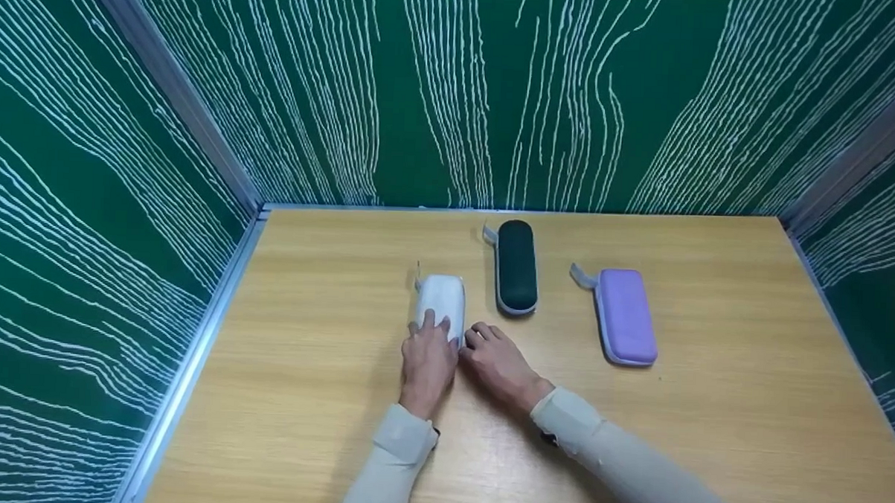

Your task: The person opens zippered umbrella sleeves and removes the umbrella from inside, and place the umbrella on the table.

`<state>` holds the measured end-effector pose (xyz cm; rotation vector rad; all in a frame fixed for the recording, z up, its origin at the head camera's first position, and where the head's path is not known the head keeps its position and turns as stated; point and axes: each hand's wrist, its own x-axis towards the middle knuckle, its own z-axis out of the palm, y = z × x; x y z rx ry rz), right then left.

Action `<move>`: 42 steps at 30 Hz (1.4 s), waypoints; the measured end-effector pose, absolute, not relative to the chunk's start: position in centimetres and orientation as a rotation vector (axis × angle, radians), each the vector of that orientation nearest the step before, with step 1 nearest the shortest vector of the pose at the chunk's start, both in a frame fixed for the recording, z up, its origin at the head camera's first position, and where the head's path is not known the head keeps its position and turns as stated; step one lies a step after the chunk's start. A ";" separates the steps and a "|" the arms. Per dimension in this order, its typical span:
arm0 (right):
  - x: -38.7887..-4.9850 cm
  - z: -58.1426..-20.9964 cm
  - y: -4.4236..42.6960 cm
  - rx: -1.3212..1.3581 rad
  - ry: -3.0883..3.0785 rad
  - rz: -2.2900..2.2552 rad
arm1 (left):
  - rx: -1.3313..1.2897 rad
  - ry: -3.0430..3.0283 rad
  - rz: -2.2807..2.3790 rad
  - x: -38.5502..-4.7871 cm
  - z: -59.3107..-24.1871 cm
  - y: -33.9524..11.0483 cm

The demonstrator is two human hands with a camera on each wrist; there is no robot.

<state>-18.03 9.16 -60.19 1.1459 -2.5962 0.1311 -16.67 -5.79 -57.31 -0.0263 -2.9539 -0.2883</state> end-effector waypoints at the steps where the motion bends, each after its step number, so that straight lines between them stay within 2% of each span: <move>1: -18.0 -60.2 9.2 1.140 -2.606 0.136 | -0.079 -2.971 -0.281 -16.7 -57.2 -6.2; 7: -18.1 -60.2 9.3 1.122 -2.644 0.147 | -0.370 -3.101 -0.305 -16.9 -56.4 -8.5; 12: -18.2 -60.1 9.3 1.120 -2.603 0.077 | -0.468 -3.065 -0.404 -16.6 -56.4 -9.5; 42: -17.8 -60.2 10.4 1.078 -2.628 0.127 | -0.195 -2.862 -0.396 -15.4 -58.2 -5.8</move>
